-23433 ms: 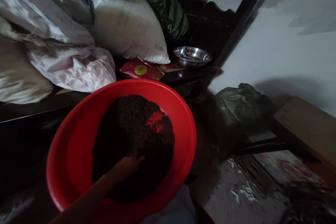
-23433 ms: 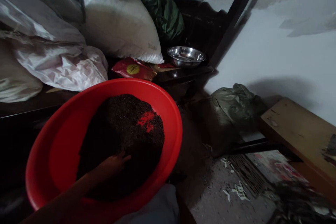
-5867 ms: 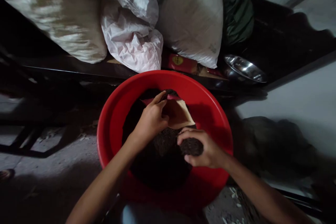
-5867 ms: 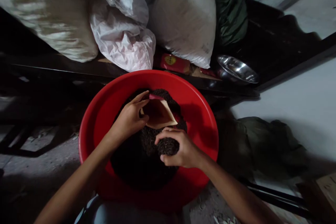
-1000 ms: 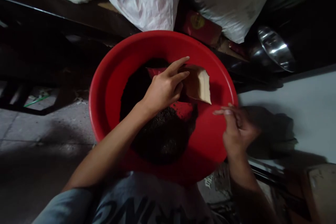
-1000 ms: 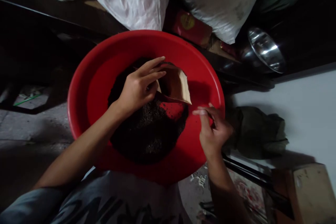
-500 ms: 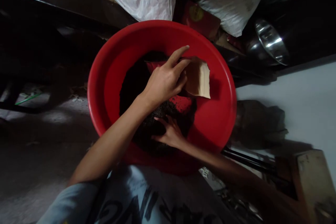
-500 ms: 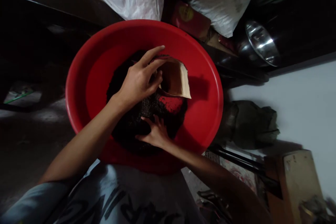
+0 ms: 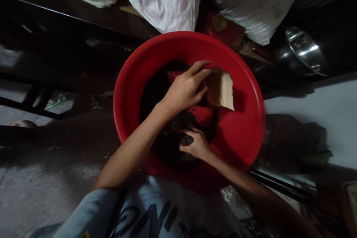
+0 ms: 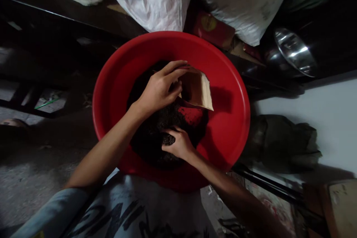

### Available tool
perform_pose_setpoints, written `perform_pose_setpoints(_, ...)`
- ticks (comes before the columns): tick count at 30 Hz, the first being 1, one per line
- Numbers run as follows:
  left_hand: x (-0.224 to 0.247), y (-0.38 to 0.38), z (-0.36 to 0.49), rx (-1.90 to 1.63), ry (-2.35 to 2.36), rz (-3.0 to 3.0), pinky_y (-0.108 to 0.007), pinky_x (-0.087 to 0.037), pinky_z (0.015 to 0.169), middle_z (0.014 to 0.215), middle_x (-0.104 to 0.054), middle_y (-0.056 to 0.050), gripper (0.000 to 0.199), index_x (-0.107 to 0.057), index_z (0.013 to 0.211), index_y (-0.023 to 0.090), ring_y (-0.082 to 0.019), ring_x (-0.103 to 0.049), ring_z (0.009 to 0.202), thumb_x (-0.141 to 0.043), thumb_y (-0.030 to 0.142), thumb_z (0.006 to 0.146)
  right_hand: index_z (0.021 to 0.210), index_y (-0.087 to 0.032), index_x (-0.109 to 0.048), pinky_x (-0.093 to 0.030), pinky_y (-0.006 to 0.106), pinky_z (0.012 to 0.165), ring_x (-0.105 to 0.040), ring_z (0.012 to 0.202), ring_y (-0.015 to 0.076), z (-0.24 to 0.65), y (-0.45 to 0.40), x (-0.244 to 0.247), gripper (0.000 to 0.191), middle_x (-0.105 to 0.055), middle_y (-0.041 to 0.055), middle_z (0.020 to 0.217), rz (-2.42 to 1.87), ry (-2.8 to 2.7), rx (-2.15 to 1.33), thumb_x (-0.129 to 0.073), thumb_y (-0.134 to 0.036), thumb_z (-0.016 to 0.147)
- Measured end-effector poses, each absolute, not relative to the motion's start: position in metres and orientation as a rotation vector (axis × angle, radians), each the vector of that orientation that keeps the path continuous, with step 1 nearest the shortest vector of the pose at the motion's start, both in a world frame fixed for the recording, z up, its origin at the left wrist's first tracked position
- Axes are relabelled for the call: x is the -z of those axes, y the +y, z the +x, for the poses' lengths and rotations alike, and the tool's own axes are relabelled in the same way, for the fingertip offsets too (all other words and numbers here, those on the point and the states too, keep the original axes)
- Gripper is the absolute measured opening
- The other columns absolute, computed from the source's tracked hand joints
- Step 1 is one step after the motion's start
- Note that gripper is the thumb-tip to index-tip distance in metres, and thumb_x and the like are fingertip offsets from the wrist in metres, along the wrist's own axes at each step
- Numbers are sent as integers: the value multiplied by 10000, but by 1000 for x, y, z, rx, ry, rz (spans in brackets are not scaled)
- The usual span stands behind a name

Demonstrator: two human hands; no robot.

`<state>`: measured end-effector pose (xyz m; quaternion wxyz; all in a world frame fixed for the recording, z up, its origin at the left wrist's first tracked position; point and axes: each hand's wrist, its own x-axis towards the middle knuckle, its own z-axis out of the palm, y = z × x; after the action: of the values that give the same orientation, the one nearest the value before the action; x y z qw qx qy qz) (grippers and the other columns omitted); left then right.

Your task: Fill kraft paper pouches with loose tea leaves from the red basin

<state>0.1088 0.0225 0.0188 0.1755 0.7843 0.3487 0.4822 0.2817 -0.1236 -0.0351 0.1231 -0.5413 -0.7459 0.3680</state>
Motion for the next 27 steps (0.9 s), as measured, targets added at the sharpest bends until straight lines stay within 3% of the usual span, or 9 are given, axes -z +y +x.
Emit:
perform_pose_setpoints(2,-19,23,107,-1386,948,2236,-464,-551,1153,1512,-582,-141,507,-635,1369,184,-295,-606,1383,-477,91,897,1088,-268,-805,-612,371,967,-736,1005,234,289,-118,-7,359,-743,42,1068,-1388,-2070,-1036,-793,-254,730)
perform_pose_setpoints(4,-21,23,105,-1395,898,2243,-456,-548,1156,1498,-594,-159,548,-639,1378,156,-291,-610,1378,-469,60,866,1117,-287,-776,-604,352,970,-727,1044,221,296,-107,-59,342,-740,23,1092,-1262,-2040,-957,-770,-258,776)
perform_pose_setpoints(8,-29,19,102,-1382,787,2219,-488,-526,1183,1513,-597,-122,615,-618,1439,197,-296,-591,1404,-481,62,854,1176,-299,-740,-597,403,995,-722,1077,241,306,-63,-125,370,-751,16,1144,-1306,-2134,-635,-799,-293,811)
perform_pose_setpoints(12,-33,18,106,-1391,729,2221,-538,-451,1256,1586,-548,-89,622,-567,1511,240,-299,-525,1479,-490,104,908,1287,-237,-696,-565,478,1058,-693,1160,285,306,-9,-104,452,-725,75,1241,-1393,-2151,-309,-783,-349,858)
perform_pose_setpoints(15,-30,20,109,-1388,716,2226,-540,-424,1280,1615,-522,-89,631,-521,1556,242,-292,-492,1511,-472,108,942,1313,-207,-686,-565,473,1043,-692,1161,289,299,10,-80,423,-727,101,1233,-1467,-2175,-224,-735,-329,911)
perform_pose_setpoints(20,-23,23,113,-1431,712,2211,-539,-391,1297,1659,-467,-81,625,-440,1609,270,-295,-437,1552,-482,158,995,1056,-214,-757,-588,355,879,-739,992,216,311,-13,-88,183,-781,58,1079,-1437,-2050,-169,-617,-317,997)
perform_pose_setpoints(24,-16,23,122,-1462,741,2179,-518,-392,1304,1678,-435,-70,590,-400,1626,278,-290,-421,1563,-450,214,1042,875,-222,-690,-548,315,717,-709,744,181,374,-17,-68,250,-732,12,791,-1566,-1615,91,-484,-282,1004)
perform_pose_setpoints(25,-15,23,124,-1474,747,2173,-512,-405,1299,1670,-445,-66,573,-408,1620,281,-287,-431,1557,-438,222,1050,853,-218,-669,-545,319,705,-687,708,181,391,-13,-52,257,-716,19,767,-1641,-1584,85,-453,-259,986)
perform_pose_setpoints(27,-14,23,126,-1496,760,2160,-519,-428,1287,1650,-470,-56,541,-434,1600,293,-286,-452,1544,-420,237,1062,898,-195,-687,-563,383,845,-704,856,222,415,-7,-8,260,-744,81,868,-1788,-1782,30,-461,-298,974)
